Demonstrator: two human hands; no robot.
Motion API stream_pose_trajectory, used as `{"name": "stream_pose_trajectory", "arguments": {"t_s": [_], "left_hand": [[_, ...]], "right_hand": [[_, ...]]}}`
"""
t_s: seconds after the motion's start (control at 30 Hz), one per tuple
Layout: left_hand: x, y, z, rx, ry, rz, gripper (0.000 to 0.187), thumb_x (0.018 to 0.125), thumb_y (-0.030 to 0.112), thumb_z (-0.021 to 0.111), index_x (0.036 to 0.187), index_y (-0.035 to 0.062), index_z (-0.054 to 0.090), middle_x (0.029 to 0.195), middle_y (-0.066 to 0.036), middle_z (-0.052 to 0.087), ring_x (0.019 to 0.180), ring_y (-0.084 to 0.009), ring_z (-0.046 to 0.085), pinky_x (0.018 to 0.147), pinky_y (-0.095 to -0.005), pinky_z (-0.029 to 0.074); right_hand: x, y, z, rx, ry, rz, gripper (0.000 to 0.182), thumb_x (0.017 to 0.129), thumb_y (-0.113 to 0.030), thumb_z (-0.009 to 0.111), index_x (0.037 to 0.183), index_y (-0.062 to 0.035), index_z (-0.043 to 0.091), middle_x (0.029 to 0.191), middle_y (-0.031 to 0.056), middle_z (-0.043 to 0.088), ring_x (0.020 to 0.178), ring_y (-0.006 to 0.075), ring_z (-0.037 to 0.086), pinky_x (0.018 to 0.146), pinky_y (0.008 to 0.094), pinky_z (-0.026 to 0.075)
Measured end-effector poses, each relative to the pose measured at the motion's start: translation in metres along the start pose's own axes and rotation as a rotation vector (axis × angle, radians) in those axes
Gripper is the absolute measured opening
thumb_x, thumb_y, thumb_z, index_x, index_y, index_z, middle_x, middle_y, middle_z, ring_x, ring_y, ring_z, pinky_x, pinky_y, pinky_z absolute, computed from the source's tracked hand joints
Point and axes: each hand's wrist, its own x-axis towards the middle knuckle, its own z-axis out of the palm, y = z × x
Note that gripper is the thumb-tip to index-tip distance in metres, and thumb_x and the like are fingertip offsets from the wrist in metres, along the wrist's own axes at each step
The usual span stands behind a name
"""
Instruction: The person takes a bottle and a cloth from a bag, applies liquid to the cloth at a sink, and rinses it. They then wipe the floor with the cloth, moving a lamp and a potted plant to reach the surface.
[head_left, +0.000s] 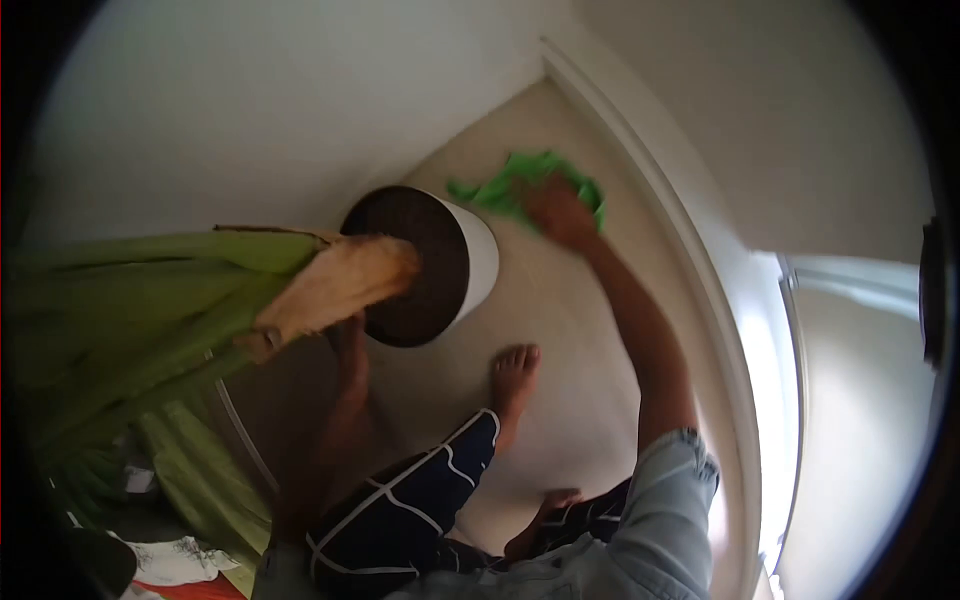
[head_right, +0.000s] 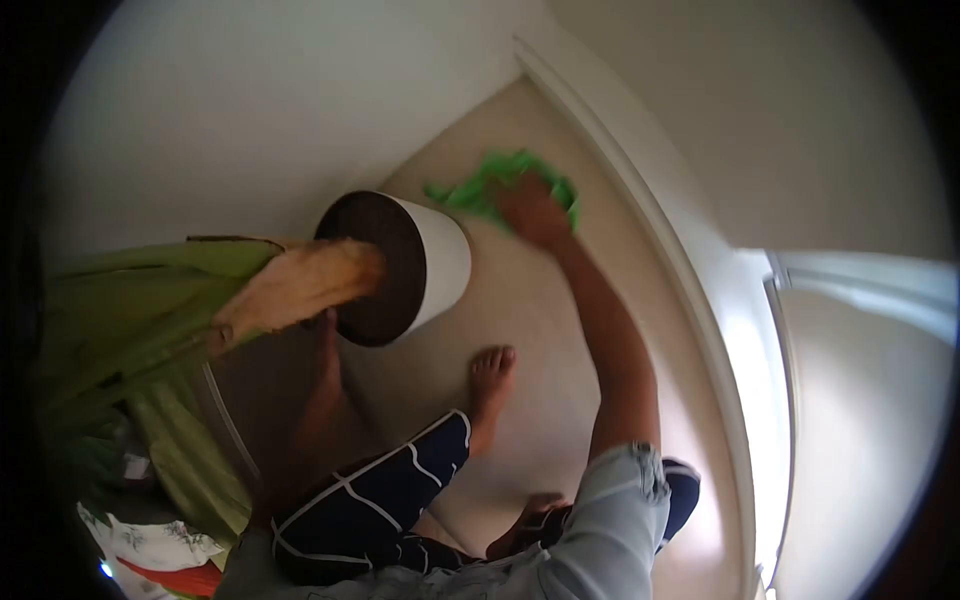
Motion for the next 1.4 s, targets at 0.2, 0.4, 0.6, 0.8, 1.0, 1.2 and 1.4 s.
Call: {"name": "stream_pose_trajectory", "arguments": {"t_s": [0.2,0.4,0.6,0.8,1.0,1.2,1.4], "left_hand": [[-0.02,0.068,-0.004,-0.083,-0.181,0.112,0.067,0.087,0.047,0.053,0.132,-0.0024,0.04,0.137,-0.01,0.04,0.128,-0.0196,0.032,0.106,-0.0324,0.02],[0.015,0.113,-0.025,0.092,-0.637,0.078,0.058,0.085,0.048,0.056,0.118,-0.0002,0.055,0.124,-0.01,0.052,0.118,-0.018,0.042,0.104,-0.0325,0.024],[0.049,0.098,-0.042,0.409,-0.606,0.207,0.047,0.084,0.047,0.058,0.1,0.0038,0.063,0.103,-0.008,0.063,0.105,-0.0149,0.049,0.101,-0.0338,0.028],[0.033,0.109,-0.034,0.296,-0.638,0.241,0.058,0.078,0.055,0.058,0.101,0.0025,0.063,0.102,-0.01,0.065,0.114,-0.0192,0.048,0.106,-0.0453,0.013],[0.025,0.125,-0.034,0.348,-0.624,0.406,0.046,0.082,0.047,0.059,0.091,0.0025,0.067,0.092,-0.007,0.066,0.093,-0.0151,0.056,0.096,-0.0315,0.031],[0.033,0.132,-0.039,0.356,-0.673,0.405,0.046,0.082,0.047,0.059,0.092,0.0021,0.065,0.093,-0.007,0.065,0.093,-0.0151,0.055,0.096,-0.0319,0.031],[0.036,0.134,-0.037,0.34,-0.703,0.424,0.046,0.082,0.047,0.059,0.093,0.0018,0.064,0.094,-0.007,0.063,0.094,-0.0151,0.055,0.096,-0.0324,0.031]], "right_hand": [[0.028,-0.004,0.012,-0.197,0.25,0.23,0.047,0.091,-0.032,0.039,0.137,-0.0212,0.035,0.144,0.0077,0.029,0.128,0.0336,0.03,0.107,0.046,0.024],[-0.168,-0.008,0.002,0.177,-0.103,0.121,0.049,0.087,-0.027,0.05,0.135,-0.021,0.039,0.133,0.0066,0.045,0.121,0.0294,0.04,0.106,0.0476,0.023],[-0.242,-0.128,0.055,-0.252,0.097,0.586,0.074,0.085,-0.053,0.045,0.14,-0.0064,0.025,0.146,0.0194,0.014,0.131,0.0426,0.018,0.106,0.056,0.014],[-0.096,-0.251,0.123,0.103,0.075,0.059,0.049,0.086,-0.025,0.048,0.129,-0.0019,0.041,0.143,0.0165,0.025,0.131,0.0364,0.023,0.104,0.0495,0.026],[0.052,-0.3,0.16,1.097,-0.27,0.135,0.044,0.088,-0.041,0.043,0.121,-0.0135,0.054,0.142,0.01,0.033,0.132,0.0318,0.027,0.107,0.0483,0.022],[0.034,-0.366,0.189,0.392,0.016,-0.326,0.06,0.088,-0.061,0.027,0.124,-0.0207,0.054,0.146,0.0074,0.026,0.136,0.0293,0.016,0.11,0.0545,0.005],[-0.073,-0.35,0.164,0.102,-0.273,-0.6,0.05,0.086,-0.055,0.041,0.129,-0.0302,0.047,0.149,-0.0012,0.015,0.138,0.0279,0.01,0.111,0.0538,0.004]]}}
